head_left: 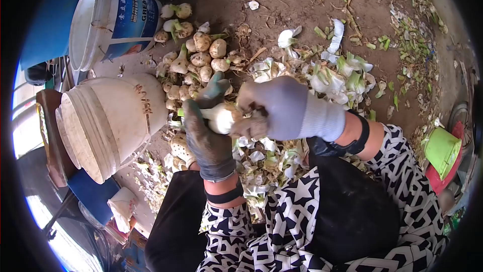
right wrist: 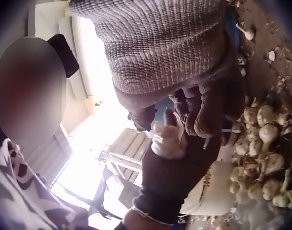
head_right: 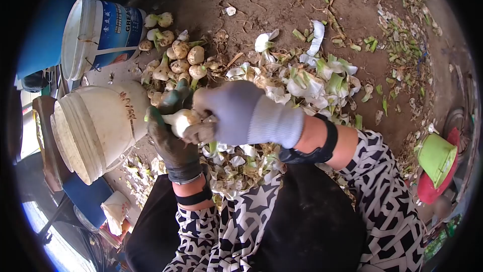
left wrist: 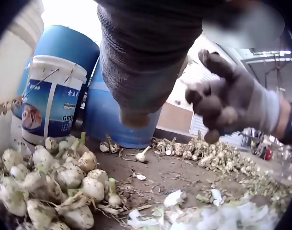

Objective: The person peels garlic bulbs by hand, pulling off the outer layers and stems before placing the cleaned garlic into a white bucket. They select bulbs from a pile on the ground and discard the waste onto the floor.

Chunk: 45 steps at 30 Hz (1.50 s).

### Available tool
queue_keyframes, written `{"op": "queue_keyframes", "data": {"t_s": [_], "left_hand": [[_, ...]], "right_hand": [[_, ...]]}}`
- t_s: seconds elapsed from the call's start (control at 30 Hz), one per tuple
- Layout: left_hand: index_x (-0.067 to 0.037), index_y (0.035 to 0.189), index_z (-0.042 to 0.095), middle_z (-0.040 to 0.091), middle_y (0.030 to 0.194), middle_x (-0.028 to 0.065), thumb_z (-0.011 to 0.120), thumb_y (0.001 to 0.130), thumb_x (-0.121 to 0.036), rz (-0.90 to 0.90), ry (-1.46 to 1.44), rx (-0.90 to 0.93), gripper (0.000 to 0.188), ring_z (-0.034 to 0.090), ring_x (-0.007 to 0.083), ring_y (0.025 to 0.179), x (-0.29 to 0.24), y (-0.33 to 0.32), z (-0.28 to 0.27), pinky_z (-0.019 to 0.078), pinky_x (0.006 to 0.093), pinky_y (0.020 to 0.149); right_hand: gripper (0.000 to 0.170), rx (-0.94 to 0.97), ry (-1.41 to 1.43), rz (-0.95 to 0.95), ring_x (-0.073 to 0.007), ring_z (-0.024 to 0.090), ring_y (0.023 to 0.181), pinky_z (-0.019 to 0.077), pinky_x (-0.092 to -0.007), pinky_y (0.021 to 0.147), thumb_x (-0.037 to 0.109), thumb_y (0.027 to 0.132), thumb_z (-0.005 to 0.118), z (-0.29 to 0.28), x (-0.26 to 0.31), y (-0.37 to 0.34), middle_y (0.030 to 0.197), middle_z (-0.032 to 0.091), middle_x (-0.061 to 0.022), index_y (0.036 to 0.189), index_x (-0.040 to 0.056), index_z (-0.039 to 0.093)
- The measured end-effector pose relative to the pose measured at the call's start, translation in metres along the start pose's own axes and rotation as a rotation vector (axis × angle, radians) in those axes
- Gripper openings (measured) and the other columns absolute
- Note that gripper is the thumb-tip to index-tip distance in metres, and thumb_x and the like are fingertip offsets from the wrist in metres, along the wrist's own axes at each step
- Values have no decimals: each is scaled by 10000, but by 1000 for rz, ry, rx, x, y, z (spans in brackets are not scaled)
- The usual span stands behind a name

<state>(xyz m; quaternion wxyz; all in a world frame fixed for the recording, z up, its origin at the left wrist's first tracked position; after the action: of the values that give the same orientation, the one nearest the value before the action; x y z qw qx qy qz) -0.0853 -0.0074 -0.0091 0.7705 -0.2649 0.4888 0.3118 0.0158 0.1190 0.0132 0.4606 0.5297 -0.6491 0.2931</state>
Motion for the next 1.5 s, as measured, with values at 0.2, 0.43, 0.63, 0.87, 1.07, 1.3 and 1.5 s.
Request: {"op": "queue_keyframes", "data": {"t_s": [0.2,0.43,0.63,0.87,1.07,1.3,1.5], "left_hand": [[-64,1119,653,658,1144,132,331,1003,-433,26,-444,-5,504,492,331,1242,-9,4,-17,269,544,1103],[-177,1156,629,677,1127,55,457,960,-332,-161,-903,-218,303,520,287,1225,5,4,-26,274,597,1079],[-148,1116,629,688,1039,80,482,926,-329,-349,-923,-532,300,634,300,1036,4,19,-49,477,536,923],[15,1461,179,256,1475,253,545,871,-410,158,-527,-150,814,278,442,1350,-172,133,-62,244,576,1124],[-29,1332,461,532,1270,129,581,915,-374,-27,175,-261,554,528,260,1146,-33,80,-71,399,416,1015],[25,1407,307,461,1328,177,717,830,-131,188,1149,-132,725,509,232,1173,42,20,-27,431,323,991],[35,1327,412,491,1259,210,750,776,-157,195,678,-112,674,518,312,1154,59,13,-5,418,380,994]], "right_hand": [[143,83,286,172,-243,633,592,477,-324,549,195,832,668,24,-30,-5,657,625,-102,811,60,627],[136,367,-176,300,-361,633,721,482,-467,649,248,794,614,35,-50,-34,735,637,-145,817,114,615],[251,740,-462,357,-342,656,805,507,-456,725,288,835,515,38,-66,-12,833,668,-156,953,113,651],[607,332,-607,569,-321,553,1166,425,-434,989,484,890,541,41,-124,82,1303,543,-152,1350,106,426],[711,163,-580,610,-335,579,1124,474,-440,914,497,790,657,86,-159,156,1374,454,-197,1319,89,415],[451,-52,899,801,-173,636,862,539,-284,682,92,841,589,57,-154,73,995,658,-95,1277,37,491],[408,-235,689,428,-192,611,947,516,-350,766,264,852,681,34,-100,32,1119,638,-96,1176,26,610]]}}
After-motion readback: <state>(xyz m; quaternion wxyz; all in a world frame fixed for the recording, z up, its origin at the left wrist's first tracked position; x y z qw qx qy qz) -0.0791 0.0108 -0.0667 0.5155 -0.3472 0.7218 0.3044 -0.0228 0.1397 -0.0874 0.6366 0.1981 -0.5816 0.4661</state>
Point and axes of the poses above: each hand's wrist, its own y-axis towards the middle knuckle, its own z-axis out of the palm, x = y × z, the point moved 4 cm from there along y, towards the middle knuckle
